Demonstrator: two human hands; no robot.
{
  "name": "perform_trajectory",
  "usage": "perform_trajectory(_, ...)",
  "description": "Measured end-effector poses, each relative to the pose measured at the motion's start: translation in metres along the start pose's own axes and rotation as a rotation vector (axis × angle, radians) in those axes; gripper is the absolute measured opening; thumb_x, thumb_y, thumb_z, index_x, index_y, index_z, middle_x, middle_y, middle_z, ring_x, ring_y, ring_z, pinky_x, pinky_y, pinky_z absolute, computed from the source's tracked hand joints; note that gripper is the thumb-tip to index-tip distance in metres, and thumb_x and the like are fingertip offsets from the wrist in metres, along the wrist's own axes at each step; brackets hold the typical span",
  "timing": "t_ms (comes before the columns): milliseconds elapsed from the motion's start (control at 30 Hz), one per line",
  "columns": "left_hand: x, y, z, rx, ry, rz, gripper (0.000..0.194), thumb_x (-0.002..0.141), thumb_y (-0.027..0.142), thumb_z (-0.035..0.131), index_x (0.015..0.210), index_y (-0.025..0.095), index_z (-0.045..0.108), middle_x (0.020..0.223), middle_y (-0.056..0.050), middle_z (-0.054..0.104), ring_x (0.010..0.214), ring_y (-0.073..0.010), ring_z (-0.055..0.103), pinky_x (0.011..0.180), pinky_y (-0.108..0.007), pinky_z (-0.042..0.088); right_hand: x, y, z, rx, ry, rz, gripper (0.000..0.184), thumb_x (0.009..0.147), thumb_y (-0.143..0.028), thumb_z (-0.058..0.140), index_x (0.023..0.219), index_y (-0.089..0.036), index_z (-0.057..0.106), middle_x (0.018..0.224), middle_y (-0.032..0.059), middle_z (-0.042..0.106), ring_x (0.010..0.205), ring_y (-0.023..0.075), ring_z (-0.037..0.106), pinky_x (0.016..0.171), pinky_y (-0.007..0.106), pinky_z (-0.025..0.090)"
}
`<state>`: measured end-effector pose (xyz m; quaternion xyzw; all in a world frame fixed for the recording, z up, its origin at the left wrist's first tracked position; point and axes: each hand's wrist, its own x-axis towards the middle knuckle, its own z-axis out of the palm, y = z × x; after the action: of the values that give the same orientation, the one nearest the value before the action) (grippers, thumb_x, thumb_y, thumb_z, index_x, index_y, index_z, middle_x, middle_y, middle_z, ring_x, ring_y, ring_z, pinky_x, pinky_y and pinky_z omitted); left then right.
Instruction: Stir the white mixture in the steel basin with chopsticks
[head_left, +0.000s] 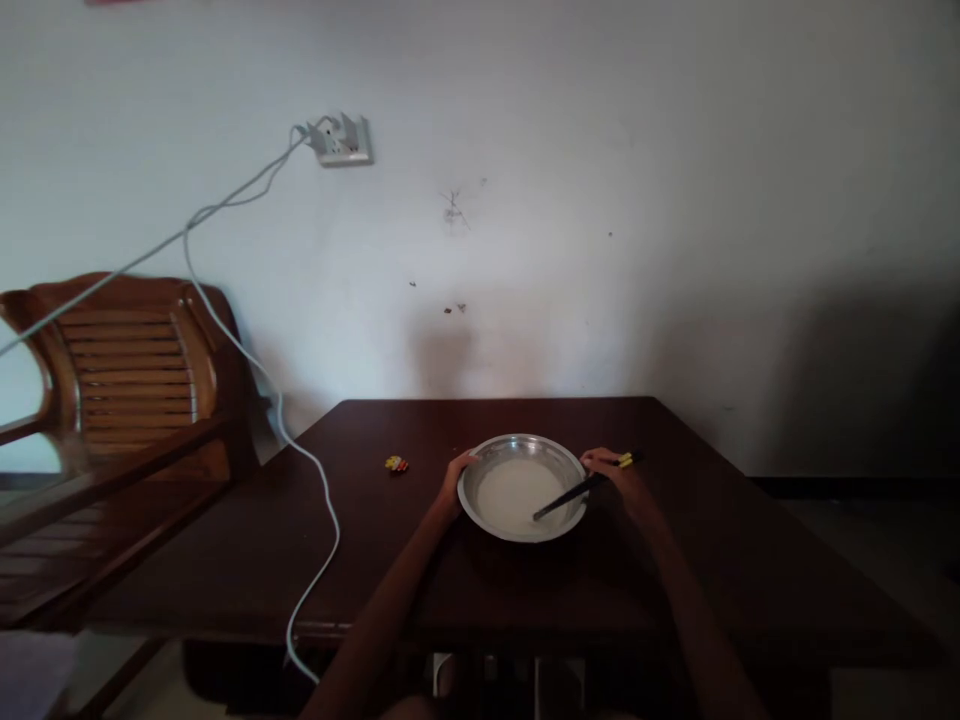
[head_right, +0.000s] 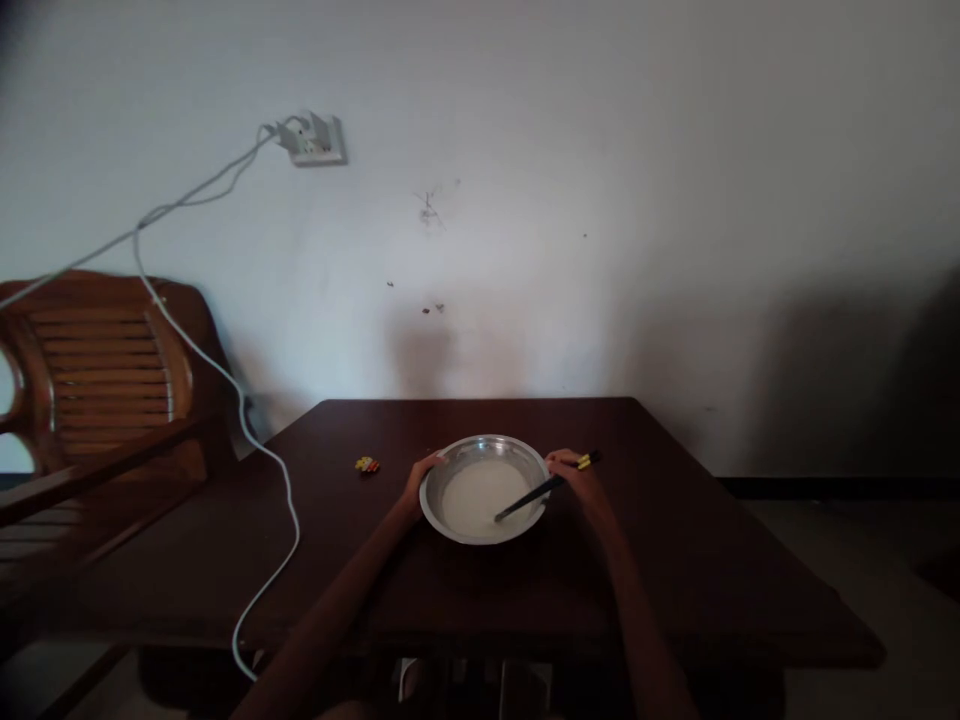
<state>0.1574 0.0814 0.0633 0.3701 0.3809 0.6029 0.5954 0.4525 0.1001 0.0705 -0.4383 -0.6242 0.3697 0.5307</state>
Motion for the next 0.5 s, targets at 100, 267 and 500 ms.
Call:
perform_trajectory(100, 0.000, 0.000, -0.001, -0.006, 0.017, -0.017, 0.031, 0.057, 0.029, 0.071, 0.085, 0.016, 0.077, 0.075, -0.004, 0.074, 0.074, -0.0262, 0.066, 0.070, -0.034, 0.048, -0.002, 0.001, 0.016, -0.070, -0.073, -0.121, 0.029, 0.067, -0.052, 0.069, 0.056, -0.025, 0.066, 0.084, 0.0075, 0.070, 0.089, 0.0286, 0.064, 0.092, 0.044, 0.045)
perform_trajectory(267, -0.001, 0.001, -0.001, -0.024, 0.027, -0.057, 0.035, 0.058, 0.030, 0.073, 0.088, 0.012, 0.076, 0.074, -0.007, 0.074, 0.075, -0.0268, 0.066, 0.071, -0.033, 0.047, 0.007, 0.010, 0.014, -0.046, 0.129, -0.095, 0.038, 0.066, -0.061, 0.067, 0.058, -0.024, 0.064, 0.076, 0.0079, 0.067, 0.083, 0.0282, 0.062, 0.088, 0.045, 0.046)
perform_trajectory(500, -0.001, 0.003, 0.000, -0.018, 0.014, -0.034, 0.036, 0.057, 0.029, 0.072, 0.089, 0.013, 0.075, 0.083, -0.008, 0.076, 0.087, -0.0310, 0.068, 0.073, -0.034, 0.047, 0.001, 0.003, 0.012, -0.029, -0.046, -0.117, 0.036, 0.073, -0.055, 0.065, 0.056, -0.023, 0.064, 0.086, 0.0075, 0.071, 0.084, 0.0253, 0.064, 0.082, 0.040, 0.049)
